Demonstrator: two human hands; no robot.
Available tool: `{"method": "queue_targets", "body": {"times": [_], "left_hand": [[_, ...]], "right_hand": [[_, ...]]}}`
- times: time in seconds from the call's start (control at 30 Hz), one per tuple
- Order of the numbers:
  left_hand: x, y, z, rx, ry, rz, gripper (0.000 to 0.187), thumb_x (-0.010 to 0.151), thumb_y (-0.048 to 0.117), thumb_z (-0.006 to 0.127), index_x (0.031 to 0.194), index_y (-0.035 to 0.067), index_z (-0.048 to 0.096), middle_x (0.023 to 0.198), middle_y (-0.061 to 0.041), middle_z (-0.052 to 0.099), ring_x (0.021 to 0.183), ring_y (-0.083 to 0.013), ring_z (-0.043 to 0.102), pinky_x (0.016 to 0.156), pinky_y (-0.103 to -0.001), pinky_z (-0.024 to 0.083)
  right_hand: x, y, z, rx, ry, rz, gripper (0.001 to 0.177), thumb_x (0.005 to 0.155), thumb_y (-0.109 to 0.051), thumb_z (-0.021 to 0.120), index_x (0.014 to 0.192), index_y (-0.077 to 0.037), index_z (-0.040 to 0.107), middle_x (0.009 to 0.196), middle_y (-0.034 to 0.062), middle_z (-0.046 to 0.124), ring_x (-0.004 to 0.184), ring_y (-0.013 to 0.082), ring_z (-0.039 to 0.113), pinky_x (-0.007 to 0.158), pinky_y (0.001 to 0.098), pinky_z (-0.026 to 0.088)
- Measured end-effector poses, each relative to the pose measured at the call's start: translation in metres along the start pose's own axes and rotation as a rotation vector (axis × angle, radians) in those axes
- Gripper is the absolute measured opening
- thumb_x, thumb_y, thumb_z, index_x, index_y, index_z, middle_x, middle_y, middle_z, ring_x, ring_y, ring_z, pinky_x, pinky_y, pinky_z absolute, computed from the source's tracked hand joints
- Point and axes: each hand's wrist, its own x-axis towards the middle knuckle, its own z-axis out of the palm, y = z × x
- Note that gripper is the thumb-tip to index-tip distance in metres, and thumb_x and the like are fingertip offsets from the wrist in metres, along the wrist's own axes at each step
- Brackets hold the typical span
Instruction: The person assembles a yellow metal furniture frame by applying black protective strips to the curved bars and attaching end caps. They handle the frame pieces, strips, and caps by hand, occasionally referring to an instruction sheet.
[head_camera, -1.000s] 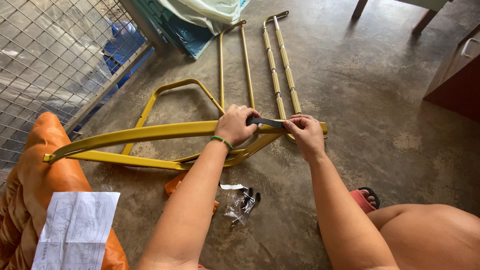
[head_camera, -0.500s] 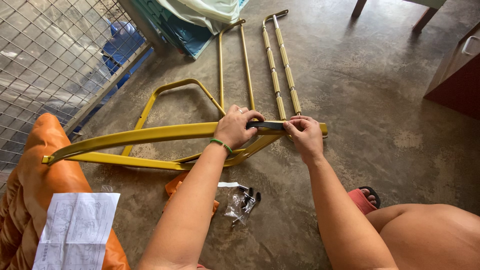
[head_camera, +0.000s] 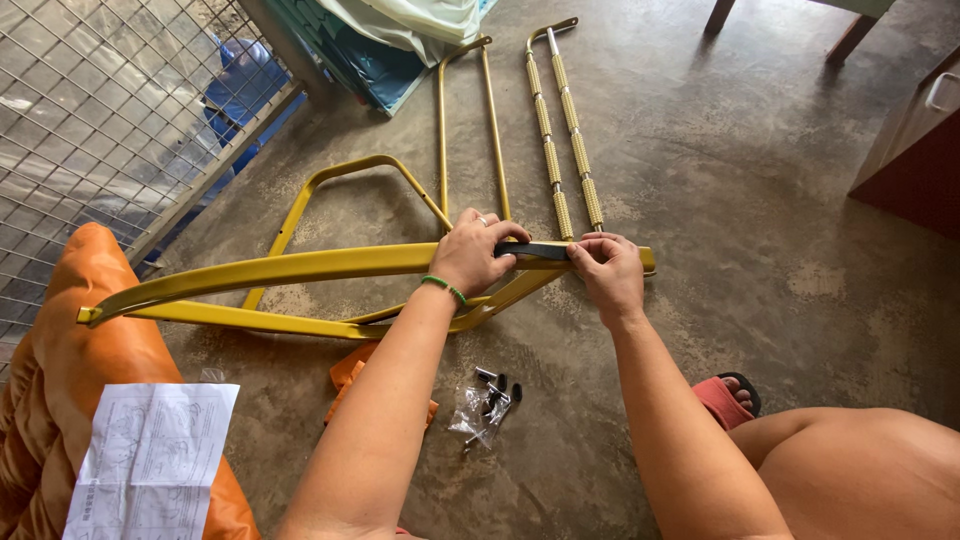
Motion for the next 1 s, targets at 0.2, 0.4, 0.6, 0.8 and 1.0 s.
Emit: {"method": "queue_targets", "body": {"times": [0.2, 0.4, 0.6, 0.8, 1.0], "left_hand": [[0.003, -0.002, 0.001, 0.005, 0.002, -0.004, 0.028, 0.082, 0.026, 0.077, 0.109, 0.031, 0.074, 0.104, 0.002, 0.070, 0.112, -0.0248, 0.057, 0.103, -0.037, 0.049], [0.006, -0.005, 0.004, -0.004, 0.016, -0.017, 0.026, 0.081, 0.025, 0.078, 0.107, 0.029, 0.076, 0.104, 0.002, 0.069, 0.111, -0.0257, 0.056, 0.104, -0.037, 0.048], [0.007, -0.009, 0.008, -0.016, 0.032, -0.004, 0.025, 0.080, 0.023, 0.079, 0.105, 0.026, 0.077, 0.104, 0.001, 0.069, 0.112, -0.0268, 0.055, 0.105, -0.037, 0.047], [0.006, -0.011, 0.010, -0.049, 0.062, 0.014, 0.025, 0.079, 0.022, 0.080, 0.103, 0.025, 0.077, 0.105, 0.000, 0.069, 0.114, -0.0274, 0.055, 0.105, -0.038, 0.047], [0.007, -0.010, 0.010, -0.040, 0.055, 0.022, 0.024, 0.079, 0.023, 0.081, 0.103, 0.023, 0.077, 0.105, -0.001, 0.069, 0.113, -0.0288, 0.055, 0.105, -0.038, 0.047]], "right_hand": [[-0.006, 0.001, 0.005, -0.208, 0.078, -0.118, 0.016, 0.088, -0.019, 0.080, 0.087, -0.004, 0.076, 0.115, 0.0051, 0.069, 0.121, 0.0223, 0.052, 0.101, 0.0368, 0.047], [-0.009, 0.006, 0.009, -0.259, 0.118, -0.185, 0.016, 0.090, -0.022, 0.078, 0.089, -0.006, 0.072, 0.116, 0.0050, 0.068, 0.125, 0.0256, 0.049, 0.106, 0.0395, 0.042], [-0.012, 0.007, 0.010, -0.263, 0.126, -0.202, 0.014, 0.092, -0.020, 0.076, 0.093, -0.007, 0.070, 0.116, 0.0050, 0.067, 0.125, 0.0251, 0.049, 0.107, 0.0400, 0.041], [-0.012, -0.003, 0.007, -0.217, 0.108, -0.131, 0.017, 0.092, -0.017, 0.076, 0.101, -0.007, 0.066, 0.115, 0.0057, 0.062, 0.117, 0.0234, 0.052, 0.103, 0.0380, 0.045], [-0.012, -0.007, 0.007, -0.065, 0.117, -0.024, 0.025, 0.095, -0.015, 0.070, 0.116, -0.009, 0.057, 0.116, 0.0057, 0.052, 0.103, 0.0171, 0.059, 0.096, 0.0331, 0.053]]}}
